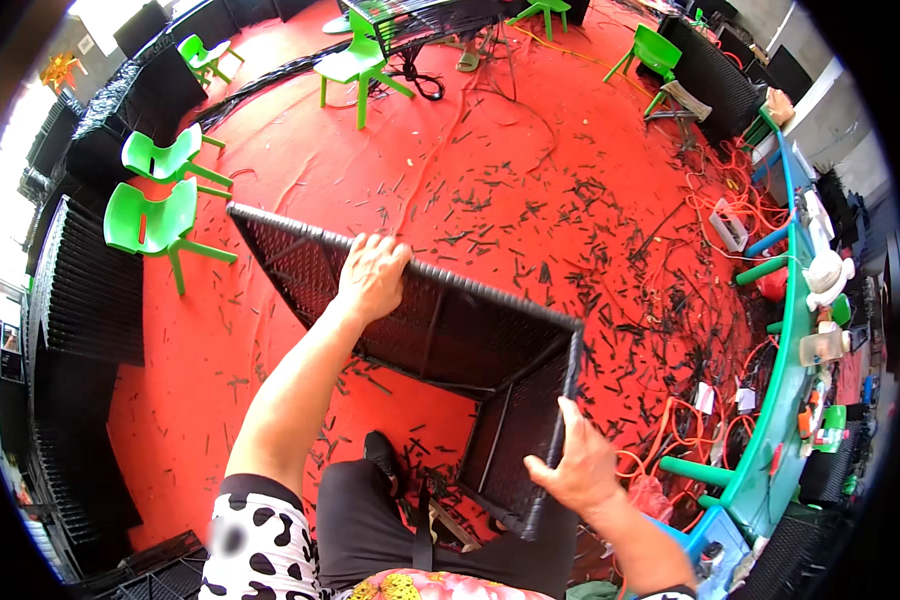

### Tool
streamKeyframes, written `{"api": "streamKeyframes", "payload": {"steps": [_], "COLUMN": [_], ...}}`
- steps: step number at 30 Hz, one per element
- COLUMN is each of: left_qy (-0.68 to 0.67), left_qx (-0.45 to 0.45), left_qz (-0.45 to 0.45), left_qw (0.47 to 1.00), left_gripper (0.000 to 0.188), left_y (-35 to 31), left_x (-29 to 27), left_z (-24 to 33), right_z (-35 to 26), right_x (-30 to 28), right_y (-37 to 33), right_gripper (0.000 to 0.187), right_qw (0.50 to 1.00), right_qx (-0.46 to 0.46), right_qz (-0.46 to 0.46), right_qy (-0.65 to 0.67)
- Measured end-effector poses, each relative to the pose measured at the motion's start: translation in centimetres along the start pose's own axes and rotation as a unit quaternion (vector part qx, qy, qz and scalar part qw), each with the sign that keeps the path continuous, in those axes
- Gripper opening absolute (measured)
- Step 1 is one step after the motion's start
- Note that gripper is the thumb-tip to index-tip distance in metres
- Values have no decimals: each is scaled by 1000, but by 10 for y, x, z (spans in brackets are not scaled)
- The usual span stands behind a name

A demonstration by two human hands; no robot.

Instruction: The person uses a knife to trim excess plastic strands from the edges of a black plastic frame. After trimming, they carry the frame and place it on a stack of similar frames.

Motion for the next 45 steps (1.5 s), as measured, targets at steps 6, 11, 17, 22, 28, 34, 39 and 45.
{"api": "streamKeyframes", "payload": {"steps": [6,11,17,22,28,34,39,45], "left_qy": [5,-56,-99,-153,-159,-103,-22,30], "left_qx": [46,-7,-54,-133,-258,-361,-417,-494], "left_qz": [-228,-291,-241,-240,-226,-197,-175,-100], "left_qw": [973,955,964,949,926,905,891,863], "left_gripper": [12,12,10,16,17,18,18,17], "left_y": [-37,-88,-122,-213,-269,-272,-302,-348], "left_x": [-54,-84,-201,-279,-314,-370,-401,-447], "left_z": [-12,-30,-74,-97,-100,-106,-121,-122], "right_z": [-38,-69,-125,-200,-221,-237,-277,-360], "right_x": [5,5,-55,-77,-37,-8,32,79], "right_y": [-74,-88,2,61,83,123,156,198], "right_gripper": [74,49,38,33,32,35,33,33], "right_qw": [919,895,947,989,992,973,944,892], "right_qx": [357,383,227,68,-46,-140,-211,-314], "right_qz": [-153,-230,-209,-131,-108,-162,-209,-283], "right_qy": [68,-8,-87,-12,40,87,140,162]}}
Point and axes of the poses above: each hand's wrist, its own y-axis towards the middle knuckle, its own x-axis out of the palm, z = x × y, the point moved 2 cm from there along y, towards the middle knuckle, and after that the axes turned 14 degrees about z, right-handed, at the moved point
